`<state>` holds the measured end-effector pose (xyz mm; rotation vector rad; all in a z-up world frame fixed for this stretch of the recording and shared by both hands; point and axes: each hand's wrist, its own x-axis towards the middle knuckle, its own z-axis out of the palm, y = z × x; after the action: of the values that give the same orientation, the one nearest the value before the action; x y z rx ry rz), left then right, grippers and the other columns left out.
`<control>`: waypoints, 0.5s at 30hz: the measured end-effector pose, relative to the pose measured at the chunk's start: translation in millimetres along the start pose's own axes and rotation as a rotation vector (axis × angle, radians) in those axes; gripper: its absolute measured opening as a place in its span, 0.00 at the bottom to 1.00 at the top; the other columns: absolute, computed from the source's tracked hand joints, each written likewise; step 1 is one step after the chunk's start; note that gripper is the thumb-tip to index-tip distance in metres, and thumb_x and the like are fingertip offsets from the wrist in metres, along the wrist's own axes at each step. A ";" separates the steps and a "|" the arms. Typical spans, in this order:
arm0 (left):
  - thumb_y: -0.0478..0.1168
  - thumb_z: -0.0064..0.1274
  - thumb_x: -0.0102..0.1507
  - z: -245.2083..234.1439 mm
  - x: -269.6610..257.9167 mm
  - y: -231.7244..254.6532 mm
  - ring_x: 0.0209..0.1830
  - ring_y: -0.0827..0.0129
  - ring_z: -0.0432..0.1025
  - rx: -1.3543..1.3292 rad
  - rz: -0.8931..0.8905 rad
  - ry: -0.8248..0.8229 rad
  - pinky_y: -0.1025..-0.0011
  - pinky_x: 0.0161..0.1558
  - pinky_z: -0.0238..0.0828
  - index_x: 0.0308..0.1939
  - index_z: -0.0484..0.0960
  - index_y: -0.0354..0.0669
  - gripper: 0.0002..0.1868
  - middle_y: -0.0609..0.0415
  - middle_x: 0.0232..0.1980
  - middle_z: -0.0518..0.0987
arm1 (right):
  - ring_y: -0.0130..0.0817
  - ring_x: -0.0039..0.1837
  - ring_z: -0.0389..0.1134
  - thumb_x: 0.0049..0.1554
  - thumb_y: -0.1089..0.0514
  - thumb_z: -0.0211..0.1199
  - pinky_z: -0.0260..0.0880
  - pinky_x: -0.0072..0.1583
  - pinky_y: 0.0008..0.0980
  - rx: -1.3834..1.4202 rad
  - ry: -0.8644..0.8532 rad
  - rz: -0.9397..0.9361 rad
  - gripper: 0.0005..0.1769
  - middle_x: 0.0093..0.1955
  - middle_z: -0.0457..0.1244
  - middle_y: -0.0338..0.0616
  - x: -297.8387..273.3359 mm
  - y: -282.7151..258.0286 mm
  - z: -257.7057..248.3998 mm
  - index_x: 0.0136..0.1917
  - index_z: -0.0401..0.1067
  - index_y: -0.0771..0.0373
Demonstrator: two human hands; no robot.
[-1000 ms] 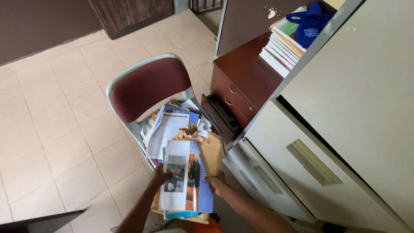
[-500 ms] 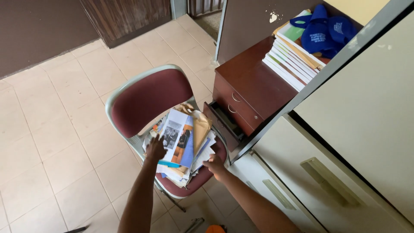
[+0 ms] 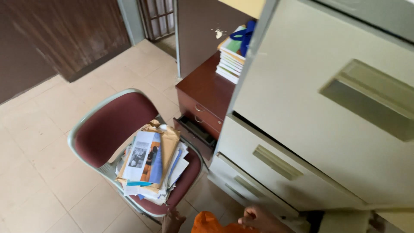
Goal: Searching through and organizing various documents and folders inside a metal filing cabinet.
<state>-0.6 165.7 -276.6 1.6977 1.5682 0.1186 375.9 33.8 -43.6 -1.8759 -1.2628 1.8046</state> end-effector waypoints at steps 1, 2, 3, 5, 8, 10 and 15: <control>0.48 0.67 0.51 12.7 -0.2 6.0 0.52 0.57 0.81 0.010 0.023 -0.011 0.59 0.58 0.80 0.43 0.83 0.49 0.19 0.52 0.51 0.83 | 0.24 0.37 0.63 0.61 0.44 0.70 0.64 0.43 0.30 0.015 0.023 0.001 0.22 0.33 0.64 0.39 -25.6 -12.6 -4.8 0.38 0.74 0.64; 0.48 0.68 0.54 27.3 -3.2 12.7 0.48 0.57 0.80 0.091 0.167 0.038 0.59 0.55 0.79 0.42 0.83 0.47 0.17 0.52 0.47 0.83 | 0.27 0.35 0.63 0.63 0.46 0.63 0.64 0.42 0.32 0.061 0.088 0.009 0.20 0.33 0.64 0.39 -56.8 -23.0 -5.8 0.40 0.73 0.64; 0.47 0.68 0.57 42.9 -7.3 19.5 0.45 0.57 0.78 0.167 0.314 0.087 0.60 0.51 0.79 0.41 0.83 0.45 0.15 0.52 0.43 0.82 | 0.30 0.34 0.63 0.66 0.48 0.56 0.65 0.41 0.33 0.108 0.153 0.016 0.20 0.33 0.65 0.39 -88.5 -32.7 -6.7 0.41 0.73 0.64; 0.43 0.67 0.57 56.8 -28.0 69.6 0.45 0.56 0.77 0.008 0.403 0.094 0.60 0.51 0.77 0.38 0.82 0.41 0.13 0.50 0.43 0.81 | 0.31 0.37 0.66 0.66 0.50 0.51 0.67 0.44 0.34 0.116 0.268 -0.084 0.17 0.34 0.67 0.40 -132.3 -24.8 -11.1 0.45 0.73 0.64; 0.39 0.67 0.56 59.2 -72.0 167.9 0.43 0.56 0.78 -0.290 0.462 0.117 0.59 0.50 0.77 0.45 0.80 0.38 0.17 0.48 0.42 0.81 | 0.33 0.45 0.72 0.66 0.54 0.46 0.71 0.52 0.34 0.072 0.463 -0.274 0.17 0.41 0.71 0.41 -189.2 -0.5 -9.0 0.54 0.73 0.65; 0.39 0.67 0.54 60.1 -113.4 241.1 0.42 0.58 0.79 -0.426 0.448 0.101 0.58 0.50 0.78 0.55 0.78 0.39 0.27 0.47 0.40 0.82 | 0.33 0.51 0.75 0.66 0.54 0.46 0.73 0.56 0.34 0.033 0.565 -0.336 0.18 0.46 0.73 0.42 -229.5 24.1 -8.4 0.58 0.73 0.65; 0.38 0.57 0.63 16.4 -267.2 425.7 0.52 0.59 0.78 -0.513 0.799 -0.202 0.61 0.57 0.75 0.70 0.71 0.44 0.30 0.50 0.53 0.82 | 0.34 0.57 0.74 0.66 0.50 0.54 0.73 0.60 0.36 0.146 0.798 -0.220 0.18 0.54 0.74 0.45 -325.9 88.2 -14.9 0.58 0.78 0.63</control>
<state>287.2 -35.3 83.5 1.7362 0.5657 0.6673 471.0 -244.6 122.6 -1.9602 -0.9453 0.8456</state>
